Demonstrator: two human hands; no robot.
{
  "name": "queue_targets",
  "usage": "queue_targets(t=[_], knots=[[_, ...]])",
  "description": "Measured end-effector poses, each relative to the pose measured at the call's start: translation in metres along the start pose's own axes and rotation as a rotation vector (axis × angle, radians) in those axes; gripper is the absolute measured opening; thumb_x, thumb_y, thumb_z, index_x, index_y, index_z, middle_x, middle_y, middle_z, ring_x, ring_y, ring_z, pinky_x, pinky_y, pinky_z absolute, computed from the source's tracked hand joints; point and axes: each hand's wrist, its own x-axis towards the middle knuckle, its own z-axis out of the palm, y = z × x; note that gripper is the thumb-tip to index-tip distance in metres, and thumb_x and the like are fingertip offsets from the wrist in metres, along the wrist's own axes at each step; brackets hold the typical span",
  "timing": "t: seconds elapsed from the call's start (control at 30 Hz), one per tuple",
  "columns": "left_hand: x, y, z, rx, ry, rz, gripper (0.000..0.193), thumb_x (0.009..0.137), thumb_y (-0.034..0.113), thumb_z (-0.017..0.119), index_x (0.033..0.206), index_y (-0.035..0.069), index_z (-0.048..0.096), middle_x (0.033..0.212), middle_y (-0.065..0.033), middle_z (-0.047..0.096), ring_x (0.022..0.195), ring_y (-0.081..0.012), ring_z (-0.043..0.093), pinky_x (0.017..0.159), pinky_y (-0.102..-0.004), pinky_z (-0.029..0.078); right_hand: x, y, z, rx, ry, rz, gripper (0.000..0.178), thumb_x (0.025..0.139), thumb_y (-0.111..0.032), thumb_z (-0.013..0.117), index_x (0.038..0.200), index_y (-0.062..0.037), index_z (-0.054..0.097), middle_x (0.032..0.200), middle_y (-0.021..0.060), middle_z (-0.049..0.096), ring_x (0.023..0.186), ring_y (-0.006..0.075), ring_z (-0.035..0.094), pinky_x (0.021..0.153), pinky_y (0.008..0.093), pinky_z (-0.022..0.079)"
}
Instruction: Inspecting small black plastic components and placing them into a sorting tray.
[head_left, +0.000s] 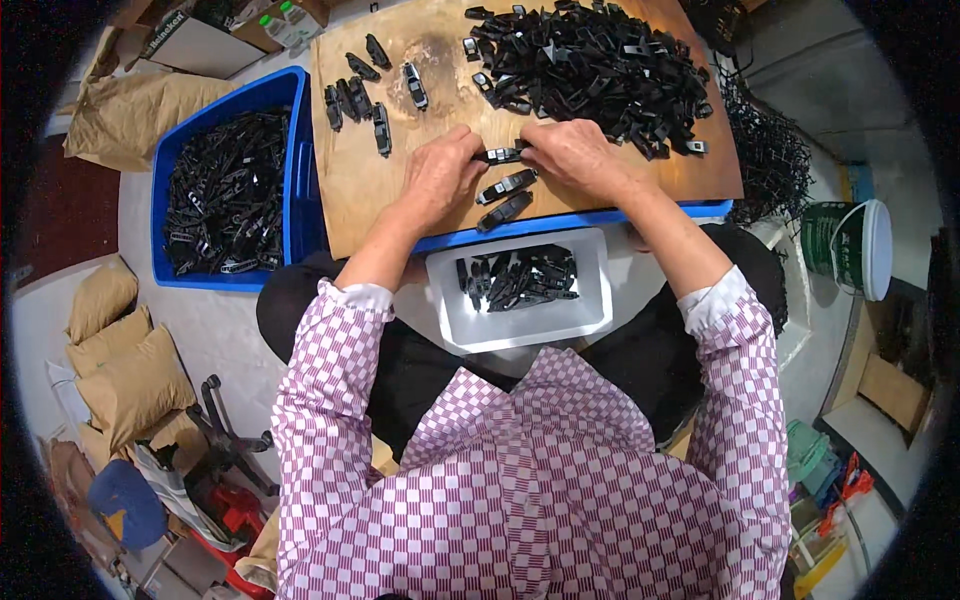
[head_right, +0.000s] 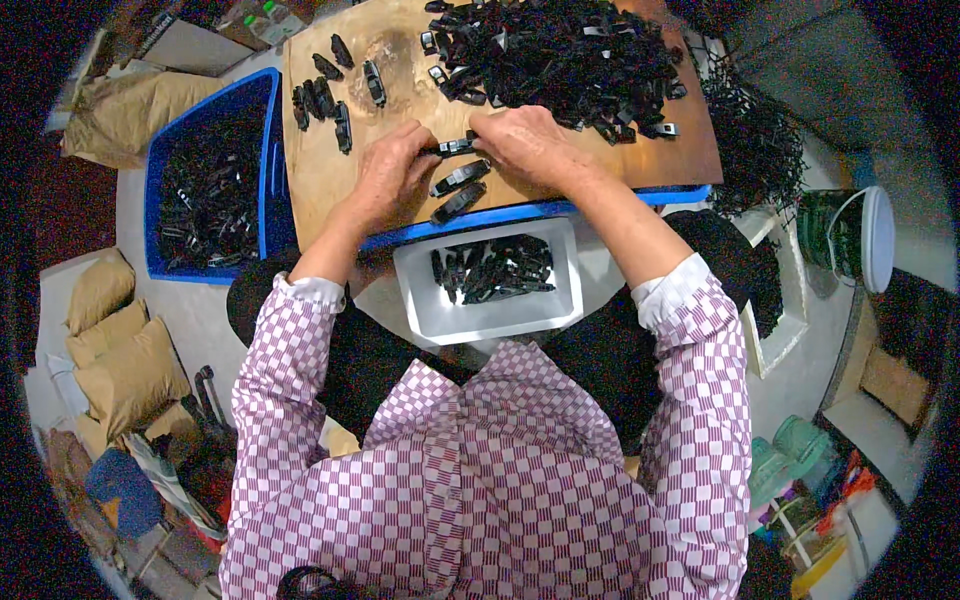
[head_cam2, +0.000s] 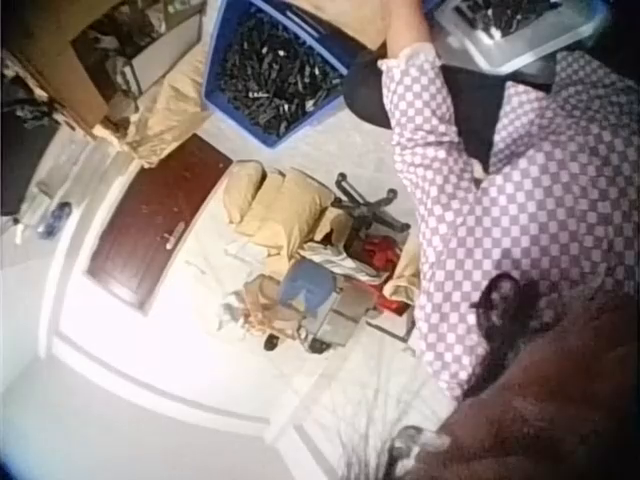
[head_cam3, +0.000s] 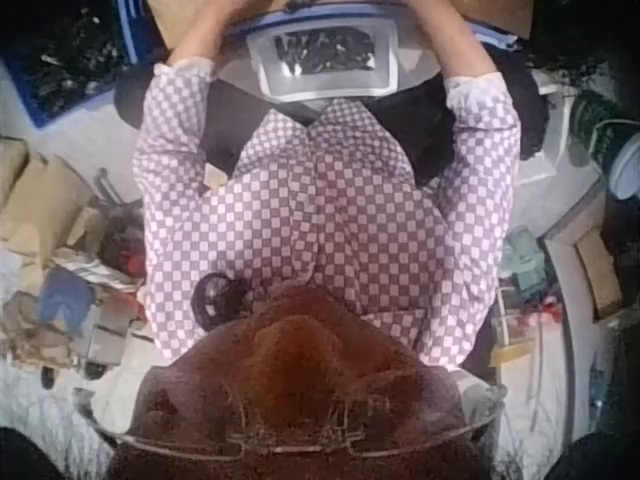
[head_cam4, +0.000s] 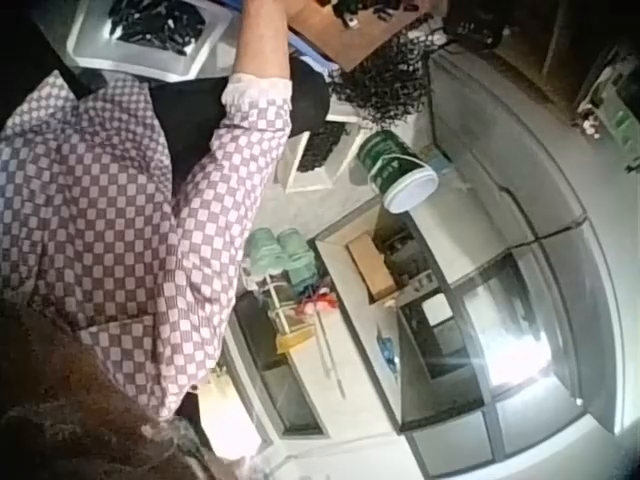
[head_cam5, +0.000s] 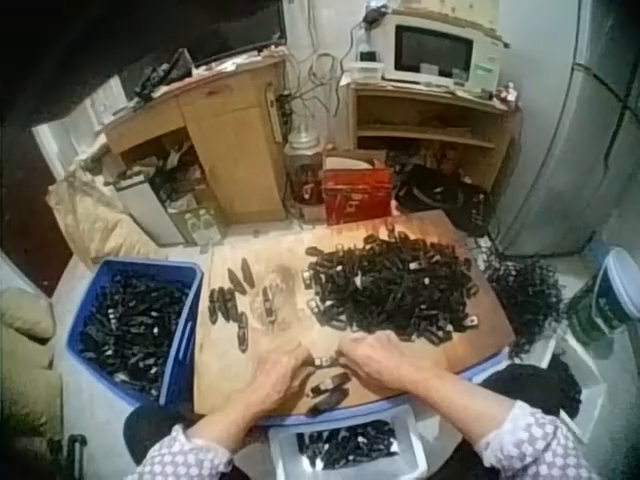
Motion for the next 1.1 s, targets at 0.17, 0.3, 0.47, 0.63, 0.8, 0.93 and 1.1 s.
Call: queue_targets(t=[0.17, 0.3, 0.47, 0.63, 0.8, 0.93, 1.1], knots=[[0.0, -0.001, -0.001, -0.032, -0.009, -0.007, 0.013, 0.079, 0.01, 0.068, 0.088, 0.005, 0.061, 0.088, -0.0122, 0.058, 0.087, -0.0338, 0.061, 0.073, -0.0425, 0.048, -0.002, -0.001, -0.011, -0.008, -0.037, -0.033, 0.022, 0.088, -0.025, 0.062, 0.088, -0.0044, 0.054, 0.078, 0.0168, 0.065, 0.075, 0.0384, 0.064, 0.063, 0.0486, 0.05], [-0.001, -0.002, 0.001, -0.022, 0.0, -0.001, 0.013, 0.079, 0.012, 0.068, 0.089, 0.005, 0.062, 0.088, -0.0115, 0.059, 0.084, -0.0339, 0.061, 0.07, -0.0426, 0.047, -0.001, 0.002, -0.017, -0.007, 0.098, 0.008, 0.021, 0.088, -0.024, 0.062, 0.089, -0.0051, 0.053, 0.074, 0.0161, 0.064, 0.071, 0.0365, 0.064, 0.06, 0.0451, 0.05], [0.0, -0.005, 0.002, -0.015, -0.008, -0.005, 0.014, 0.079, 0.013, 0.069, 0.089, 0.006, 0.062, 0.087, -0.0109, 0.059, 0.084, -0.0332, 0.061, 0.071, -0.0423, 0.048, -0.007, -0.004, -0.009, -0.022, -0.006, -0.041, 0.022, 0.088, -0.025, 0.062, 0.088, -0.0054, 0.053, 0.073, 0.0159, 0.063, 0.072, 0.0371, 0.064, 0.06, 0.0477, 0.05], [0.003, -0.001, 0.0, -0.008, -0.053, -0.001, 0.014, 0.079, 0.013, 0.068, 0.088, 0.005, 0.061, 0.089, -0.0122, 0.058, 0.086, -0.0339, 0.062, 0.073, -0.0431, 0.049, -0.006, -0.006, -0.009, 0.006, -0.059, -0.002, 0.019, 0.088, -0.023, 0.061, 0.088, -0.0054, 0.053, 0.073, 0.016, 0.064, 0.072, 0.0375, 0.064, 0.06, 0.0479, 0.05], [0.009, -0.003, -0.001, 0.0, -0.041, 0.069, 0.014, 0.079, 0.012, 0.068, 0.088, 0.005, 0.061, 0.089, -0.0123, 0.059, 0.086, -0.0341, 0.062, 0.072, -0.0431, 0.049, 0.009, -0.007, 0.026, 0.001, 0.121, -0.107, 0.024, 0.087, -0.028, 0.063, 0.086, -0.0073, 0.051, 0.066, 0.0155, 0.061, 0.067, 0.0369, 0.063, 0.055, 0.0473, 0.048], [0.002, -0.004, 0.001, 0.005, -0.045, 0.001, 0.014, 0.079, 0.012, 0.068, 0.089, 0.006, 0.061, 0.089, -0.0128, 0.059, 0.086, -0.0346, 0.061, 0.072, -0.0435, 0.049, 0.011, -0.014, 0.018, -0.04, 0.069, -0.126, 0.024, 0.087, -0.029, 0.062, 0.087, -0.0067, 0.052, 0.068, 0.0161, 0.061, 0.068, 0.0365, 0.064, 0.056, 0.0474, 0.048], [-0.022, 0.004, 0.011, -0.004, -0.053, 0.003, 0.014, 0.08, 0.013, 0.067, 0.09, 0.006, 0.061, 0.089, -0.0139, 0.059, 0.086, -0.0359, 0.061, 0.072, -0.0443, 0.049, -0.019, 0.001, -0.012, -0.088, 0.178, 0.007, 0.019, 0.087, -0.024, 0.06, 0.09, -0.0063, 0.052, 0.077, 0.0157, 0.063, 0.068, 0.0364, 0.064, 0.058, 0.0464, 0.05]])
